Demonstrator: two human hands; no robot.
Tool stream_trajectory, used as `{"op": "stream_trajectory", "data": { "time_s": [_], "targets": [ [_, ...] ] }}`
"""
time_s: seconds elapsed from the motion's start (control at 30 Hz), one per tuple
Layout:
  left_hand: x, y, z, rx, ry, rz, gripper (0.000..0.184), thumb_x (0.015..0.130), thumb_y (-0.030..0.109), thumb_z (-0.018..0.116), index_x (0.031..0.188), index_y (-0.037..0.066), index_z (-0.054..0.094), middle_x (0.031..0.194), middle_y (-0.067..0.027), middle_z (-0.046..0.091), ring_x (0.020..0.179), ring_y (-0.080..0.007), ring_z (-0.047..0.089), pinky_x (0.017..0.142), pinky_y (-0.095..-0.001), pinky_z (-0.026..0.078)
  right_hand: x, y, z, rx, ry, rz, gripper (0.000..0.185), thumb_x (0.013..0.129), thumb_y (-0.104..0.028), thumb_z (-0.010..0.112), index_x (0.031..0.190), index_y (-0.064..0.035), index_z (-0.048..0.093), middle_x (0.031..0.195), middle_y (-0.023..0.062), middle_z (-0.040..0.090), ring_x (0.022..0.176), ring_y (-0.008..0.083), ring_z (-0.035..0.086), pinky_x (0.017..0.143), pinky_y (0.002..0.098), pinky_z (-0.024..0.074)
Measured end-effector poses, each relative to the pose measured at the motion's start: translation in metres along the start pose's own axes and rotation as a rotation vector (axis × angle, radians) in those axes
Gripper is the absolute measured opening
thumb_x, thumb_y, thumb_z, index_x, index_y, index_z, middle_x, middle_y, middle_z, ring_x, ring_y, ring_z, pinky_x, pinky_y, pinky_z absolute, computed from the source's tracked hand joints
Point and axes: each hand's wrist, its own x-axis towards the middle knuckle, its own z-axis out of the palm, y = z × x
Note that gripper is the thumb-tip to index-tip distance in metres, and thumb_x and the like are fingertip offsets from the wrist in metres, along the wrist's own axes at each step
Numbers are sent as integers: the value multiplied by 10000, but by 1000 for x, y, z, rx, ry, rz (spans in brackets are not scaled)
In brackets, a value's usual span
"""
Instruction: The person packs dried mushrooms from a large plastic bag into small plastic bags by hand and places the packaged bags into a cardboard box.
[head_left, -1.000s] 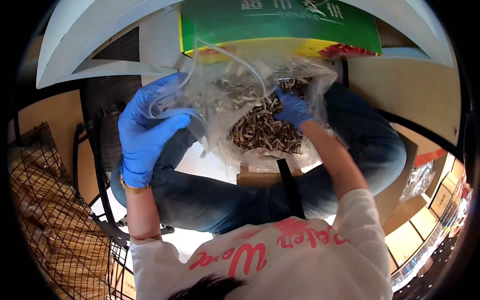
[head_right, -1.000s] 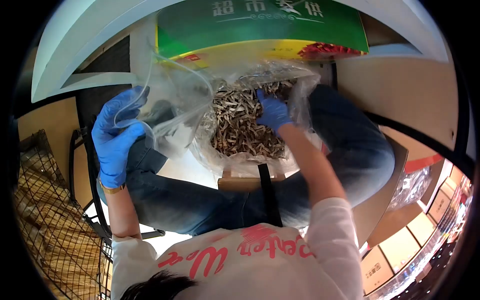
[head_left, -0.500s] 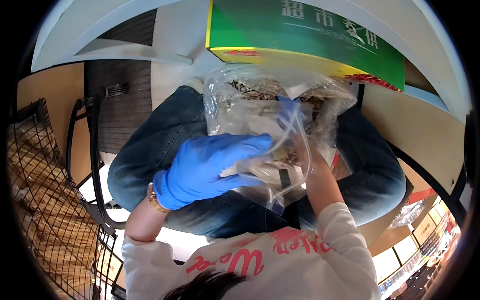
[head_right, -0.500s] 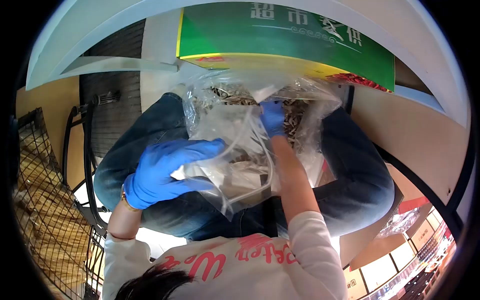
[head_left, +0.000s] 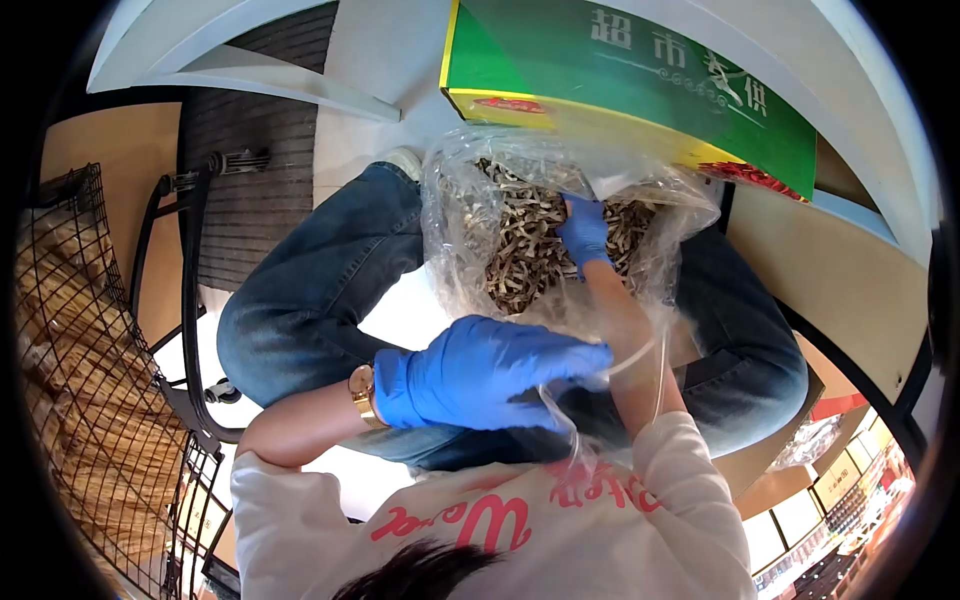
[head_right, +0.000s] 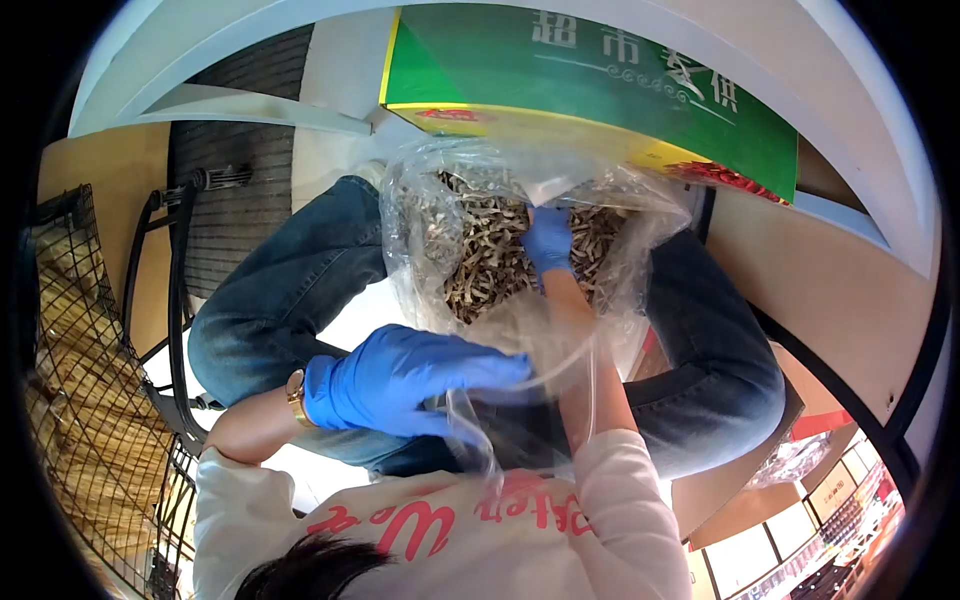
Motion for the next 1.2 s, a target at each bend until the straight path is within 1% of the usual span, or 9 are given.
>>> {"op": "stream_trajectory", "data": {
  "time_s": [0.03,0.1,0.37,0.5,0.67,0.9,1.0,1.03,1.2],
  "targets": [
    [1,8,-8,-11,-94,-152,597,739,370,742,1232,103,537,1214,-73,604,949,-253,651,746,-302,531,-2,2,-4,-4,5,-3,330,831,-96,544,1160,-71,559,1022,175,612,1010,399,527,837,432,482],
    [1,2,-5,47,-25,-131,605,728,350,757,1232,100,535,1219,-76,602,973,-252,643,764,-303,529,-8,5,-13,-31,197,-149,556,684,-56,693,1219,-83,542,1201,144,566,1070,302,554,848,407,500],
    [5,3,-15,74,117,-117,547,699,216,805,1156,27,572,1210,-118,605,1082,-253,607,915,-319,481,-76,-42,-118,904,244,-156,446,735,-64,685,1159,-50,547,1060,115,593,977,248,564,791,358,498],
    [7,15,-27,93,173,-55,540,687,175,816,1141,5,578,1188,-133,617,1090,-247,607,919,-326,477,-95,-59,-137,1142,273,2,393,761,-68,681,1130,-34,549,990,101,607,930,221,569,762,333,497],
    [6,24,-35,310,221,-160,494,706,192,798,1118,12,594,1165,-127,629,1048,-243,626,890,-309,487,-101,-10,-61,1382,430,416,514,697,4,742,1153,-36,508,1028,54,572,902,161,544,726,285,492],
    [0,1,-16,522,219,-183,486,756,334,736,1140,94,561,1160,-81,625,973,-270,632,790,-321,526,-158,-34,-126,1561,702,351,526,707,112,678,1140,-65,437,1083,88,597,946,172,606,807,296,512],
    [-1,-11,-4,598,220,-143,480,762,358,722,1133,104,556,1181,-72,614,942,-266,639,741,-321,536,-184,-48,-172,1302,693,420,654,703,95,708,1250,-63,387,1135,97,581,1011,193,593,856,324,506],
    [-1,-12,-3,597,226,-149,480,762,358,722,1133,104,556,1181,-72,614,942,-266,639,741,-321,536,-193,-52,-179,1282,781,320,673,714,1,750,1291,8,404,1250,97,540,1095,195,534,971,318,404],
    [1,-20,2,662,177,-154,545,771,383,703,1207,116,513,1256,-78,567,928,-255,645,693,-319,541,-209,-57,-232,958,938,242,683,755,45,699,1343,-9,356,1271,126,500,1109,221,530,944,336,445]
  ]
}}
